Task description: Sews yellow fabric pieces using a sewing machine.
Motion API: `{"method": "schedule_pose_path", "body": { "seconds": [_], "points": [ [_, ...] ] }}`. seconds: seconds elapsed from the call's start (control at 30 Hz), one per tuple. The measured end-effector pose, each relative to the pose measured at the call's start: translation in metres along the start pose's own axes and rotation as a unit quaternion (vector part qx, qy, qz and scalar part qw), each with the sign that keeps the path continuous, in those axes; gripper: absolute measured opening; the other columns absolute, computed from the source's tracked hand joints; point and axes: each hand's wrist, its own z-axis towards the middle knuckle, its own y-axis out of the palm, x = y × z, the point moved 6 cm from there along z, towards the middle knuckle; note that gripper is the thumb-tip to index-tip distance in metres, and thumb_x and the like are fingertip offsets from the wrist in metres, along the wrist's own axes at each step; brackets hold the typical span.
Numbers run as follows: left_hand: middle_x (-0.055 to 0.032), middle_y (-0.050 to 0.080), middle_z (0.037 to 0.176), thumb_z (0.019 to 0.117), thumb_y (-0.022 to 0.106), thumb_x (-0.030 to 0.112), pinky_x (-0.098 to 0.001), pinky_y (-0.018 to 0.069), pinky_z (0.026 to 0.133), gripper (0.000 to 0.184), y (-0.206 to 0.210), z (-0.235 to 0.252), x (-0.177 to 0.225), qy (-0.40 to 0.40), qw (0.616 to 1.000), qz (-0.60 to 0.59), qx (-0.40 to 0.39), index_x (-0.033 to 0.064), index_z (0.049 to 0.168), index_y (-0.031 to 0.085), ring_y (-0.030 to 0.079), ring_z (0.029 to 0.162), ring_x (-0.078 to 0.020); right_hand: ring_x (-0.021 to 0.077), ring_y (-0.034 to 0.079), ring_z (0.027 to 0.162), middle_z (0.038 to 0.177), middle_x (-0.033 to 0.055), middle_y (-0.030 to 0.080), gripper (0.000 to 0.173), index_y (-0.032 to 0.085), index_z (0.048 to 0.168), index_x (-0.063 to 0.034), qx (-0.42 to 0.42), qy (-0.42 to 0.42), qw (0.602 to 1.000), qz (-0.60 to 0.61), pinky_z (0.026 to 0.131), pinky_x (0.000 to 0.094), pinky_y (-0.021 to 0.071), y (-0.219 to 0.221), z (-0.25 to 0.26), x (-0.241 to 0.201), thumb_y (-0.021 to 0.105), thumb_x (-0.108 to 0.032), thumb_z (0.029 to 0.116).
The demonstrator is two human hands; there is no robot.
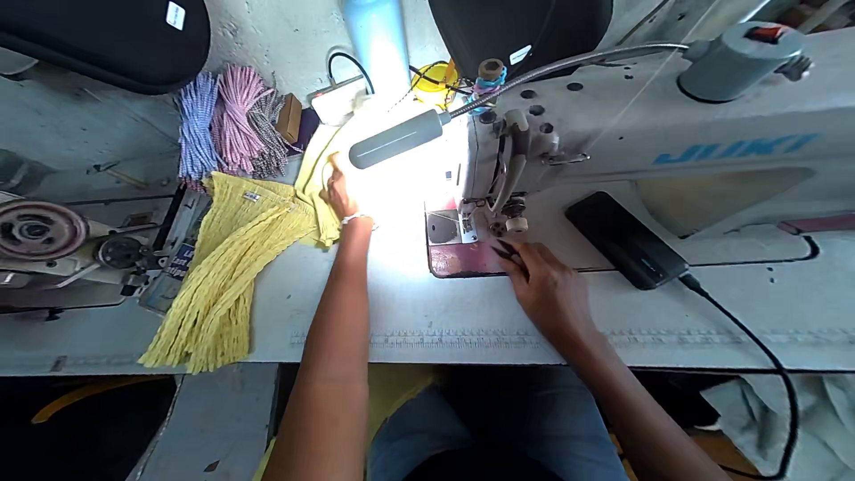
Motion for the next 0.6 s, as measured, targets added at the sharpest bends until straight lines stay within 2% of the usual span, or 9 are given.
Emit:
{"method": "schedule_pose_path", "body": {
  "seconds": [0.03,0.1,0.2,0.3,0.4,0.43,0.5,0.57,0.6],
  "points": [
    [-0.0282,0.060,0.137,0.1054,0.049,0.015,-0.0622,0.0347,0.111,0.051,-0.010,-0.005,-0.002,-0.007,0.999,0.031,-0.007,-0.0009,0.152,0.040,0.054,0.131,-0.0433,0.0383,0.073,0.078,0.099,0.0210,0.072,0.031,0.070,0.124,0.0007,-0.005,-0.024,1.000,-0.005,0.062,0.0523,0.0576,0.006,-0.002,-0.011,0.061,-0.017,0.1002],
    [-0.0307,0.064,0.125,0.1063,0.046,0.012,-0.0636,0.0440,0.102,0.052,-0.029,-0.022,-0.006,-0.007,0.999,0.030,-0.020,-0.0017,0.154,0.032,0.063,0.118,-0.0472,0.0384,0.073,0.079,0.101,0.0217,0.072,0.033,0.068,0.128,0.0014,-0.017,-0.074,0.997,-0.019,0.063,0.0502,0.0588,0.021,0.001,-0.037,0.060,-0.014,0.1002],
    [-0.0320,0.064,0.116,0.1057,0.046,0.011,-0.0644,0.0496,0.093,0.049,-0.042,-0.064,-0.019,0.027,0.998,-0.046,-0.033,-0.0009,0.151,0.032,0.063,0.111,-0.0502,0.0362,0.070,0.072,0.092,0.0211,0.069,0.039,0.066,0.134,0.0002,-0.040,-0.119,0.992,-0.033,0.058,0.0461,0.0558,0.045,0.018,-0.076,0.061,-0.004,0.0950],
    [-0.0245,0.065,0.101,0.1056,0.047,0.014,-0.0613,0.0513,0.086,0.044,-0.044,-0.092,-0.030,0.032,0.997,-0.074,-0.013,0.0012,0.147,0.038,0.065,0.098,-0.0444,0.0391,0.070,0.079,0.099,0.0233,0.067,0.040,0.063,0.136,-0.0015,-0.161,-0.098,0.980,-0.059,0.066,0.0496,0.0555,0.063,0.032,-0.099,0.055,0.001,0.0967],
    [-0.0254,0.068,0.101,0.1051,0.053,0.017,-0.0617,0.0480,0.095,0.046,-0.050,-0.119,-0.024,0.031,0.998,-0.036,-0.051,-0.0019,0.146,0.043,0.066,0.101,-0.0449,0.0417,0.071,0.087,0.111,0.0240,0.068,0.035,0.062,0.133,-0.0009,-0.250,-0.069,0.963,-0.077,0.073,0.0539,0.0541,0.061,0.030,-0.099,0.049,0.000,0.1006],
    [-0.0267,0.069,0.106,0.1053,0.055,0.020,-0.0628,0.0437,0.101,0.048,-0.053,-0.132,-0.019,0.037,0.995,-0.009,-0.094,-0.0025,0.146,0.045,0.065,0.106,-0.0454,0.0429,0.071,0.087,0.112,0.0244,0.069,0.033,0.063,0.131,-0.0001,-0.241,-0.064,0.966,-0.073,0.072,0.0558,0.0544,0.056,0.025,-0.094,0.049,0.001,0.1006],
    [-0.0245,0.068,0.119,0.1062,0.053,0.032,-0.0630,0.0377,0.109,0.054,-0.061,-0.166,-0.011,0.070,0.977,0.054,-0.196,-0.0017,0.148,0.046,0.063,0.118,-0.0425,0.0445,0.072,0.079,0.107,0.0252,0.072,0.030,0.068,0.125,0.0007,-0.151,-0.062,0.985,-0.056,0.064,0.0586,0.0557,0.039,0.017,-0.071,0.055,-0.001,0.0988],
    [-0.0215,0.070,0.121,0.1062,0.052,0.036,-0.0661,0.0396,0.107,0.052,-0.079,-0.204,-0.005,0.143,0.965,0.067,-0.207,0.0006,0.145,0.054,0.067,0.115,-0.0408,0.0469,0.072,0.083,0.108,0.0267,0.071,0.030,0.066,0.128,0.0011,-0.108,-0.023,0.993,-0.038,0.066,0.0629,0.0555,0.018,0.008,-0.042,0.055,-0.010,0.1025],
    [-0.0189,0.073,0.115,0.1064,0.052,0.033,-0.0686,0.0397,0.105,0.046,-0.091,-0.219,-0.002,0.182,0.966,0.059,-0.176,0.0014,0.139,0.060,0.070,0.108,-0.0386,0.0475,0.072,0.085,0.107,0.0265,0.071,0.032,0.065,0.130,0.0009,-0.093,-0.002,0.995,-0.021,0.069,0.0647,0.0551,0.009,0.002,-0.027,0.057,-0.014,0.1030]
  ]
}}
